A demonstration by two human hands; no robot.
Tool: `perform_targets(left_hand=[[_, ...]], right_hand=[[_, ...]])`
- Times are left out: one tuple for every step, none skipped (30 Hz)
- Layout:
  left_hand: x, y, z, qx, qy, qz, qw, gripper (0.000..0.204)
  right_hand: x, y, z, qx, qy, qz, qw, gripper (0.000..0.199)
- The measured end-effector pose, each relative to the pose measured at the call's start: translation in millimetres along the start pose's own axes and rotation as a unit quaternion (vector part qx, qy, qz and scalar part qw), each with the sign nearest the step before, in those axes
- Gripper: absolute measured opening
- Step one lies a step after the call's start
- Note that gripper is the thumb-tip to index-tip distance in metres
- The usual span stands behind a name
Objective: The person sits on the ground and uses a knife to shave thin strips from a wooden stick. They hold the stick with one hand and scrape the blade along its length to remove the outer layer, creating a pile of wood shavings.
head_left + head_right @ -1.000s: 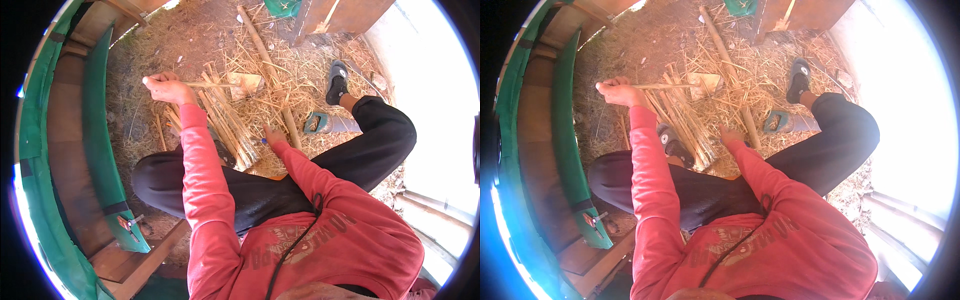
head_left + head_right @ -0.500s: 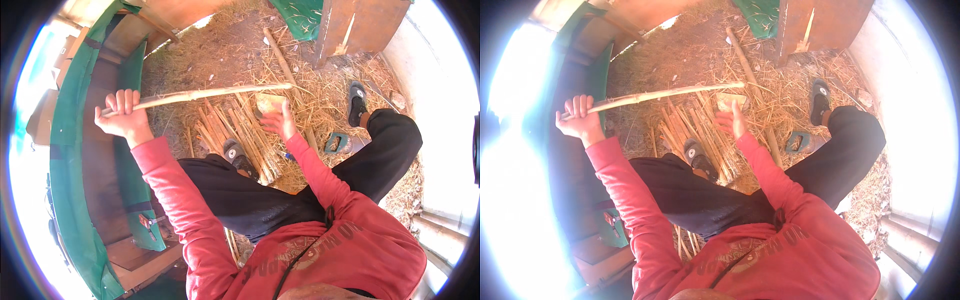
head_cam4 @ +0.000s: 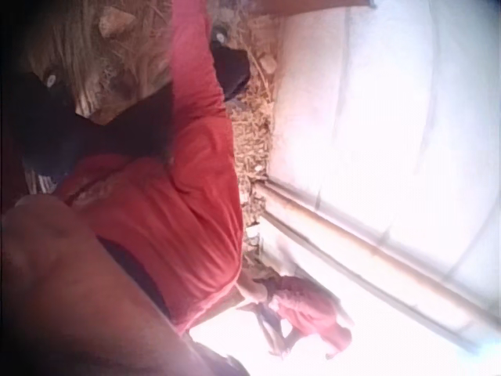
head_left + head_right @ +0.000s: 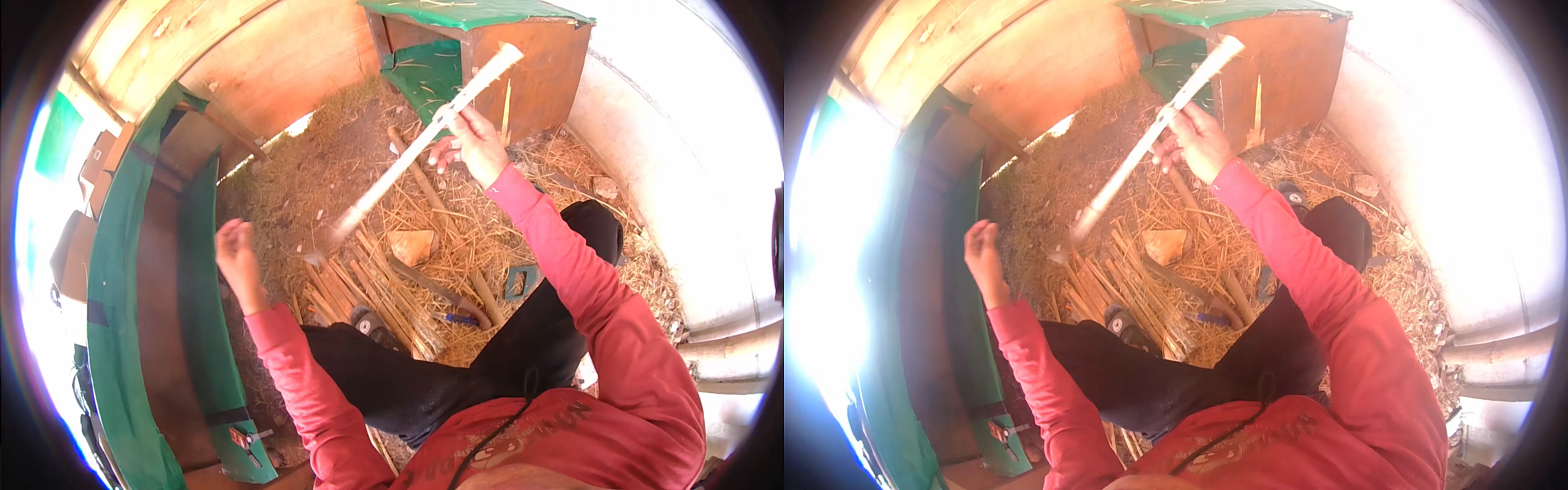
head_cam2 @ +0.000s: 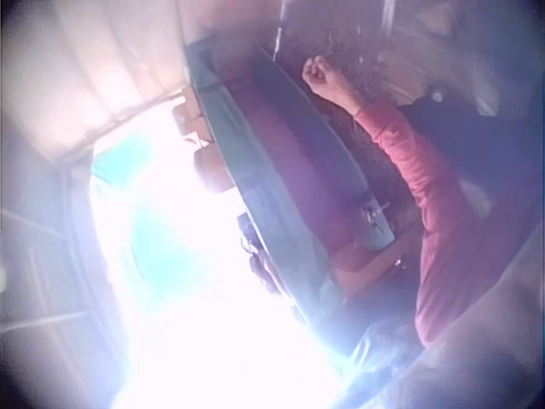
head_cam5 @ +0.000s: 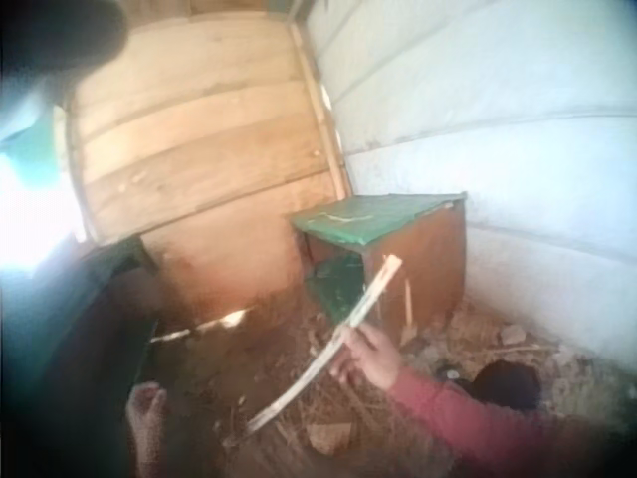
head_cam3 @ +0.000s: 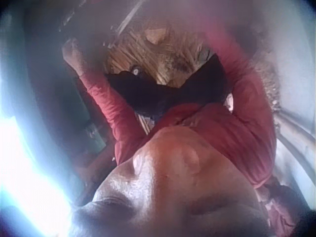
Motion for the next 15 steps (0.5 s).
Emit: perform_targets(left_hand=[[8,-29,-6,0.070,-0.012,0.072,0.995,0.016],[30,-66,-27,0.131,0.048,0.144,0.980,0.016],[45,-93,-43,0.138,0.035,0.204,0.969,0.016],[58,-110,-57,0.137,0.014,0.244,0.960,0.018],[71,-132,-63,0.156,-0.020,0.287,0.945,0.022],[85,-150,-69,0.123,-0.037,0.319,0.939,0.026],[99,-162,-78,0.122,-0.024,0.347,0.929,0.030],[113,-172,-83,0.124,-0.001,0.379,0.917,0.031],[123,-182,-85,0.129,0.016,0.407,0.904,0.032],[133,-191,-88,0.163,0.014,0.440,0.883,0.032],[142,-199,-90,0.196,0.013,0.472,0.859,0.032],[149,-208,-102,0.219,-0.021,0.506,0.834,0.030],[150,-211,-100,0.200,0.005,0.509,0.838,0.029],[151,-212,-99,0.181,0.031,0.510,0.840,0.028],[151,-214,-98,0.162,0.055,0.512,0.842,0.027]], right_hand=[[-2,-4,-3,0.028,0.005,0.019,0.999,0.024],[-1,-2,-4,0.063,0.009,0.033,0.997,0.022],[3,-1,-6,0.114,0.008,0.031,0.993,0.021],[8,-4,-11,0.136,-0.001,0.023,0.990,0.020],[12,-4,-16,0.161,-0.012,0.012,0.987,0.020],[16,-8,-25,0.126,-0.031,0.028,0.991,0.021],[20,-14,-34,0.087,-0.051,0.044,0.994,0.021],[27,-19,-45,0.052,-0.072,0.056,0.995,0.022],[28,-28,-47,0.047,-0.064,0.067,0.995,0.022],[31,-37,-49,0.039,-0.080,0.084,0.992,0.021],[34,-45,-50,0.031,-0.096,0.102,0.990,0.021],[33,-46,-49,0.044,-0.082,0.108,0.990,0.022],[33,-46,-48,0.057,-0.069,0.115,0.989,0.023],[32,-47,-48,0.070,-0.056,0.122,0.989,0.024],[30,-44,-48,0.063,-0.049,0.105,0.991,0.022]])
Point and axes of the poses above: each hand's wrist, its own x-axis away from the middle knuckle, its own y-axis out of the back of the hand, z = x × y, the point moved 10 cm from there along -x, towards the middle knuckle, and after that the axes turned 3 degrees about -x, right-handed, at the moved point
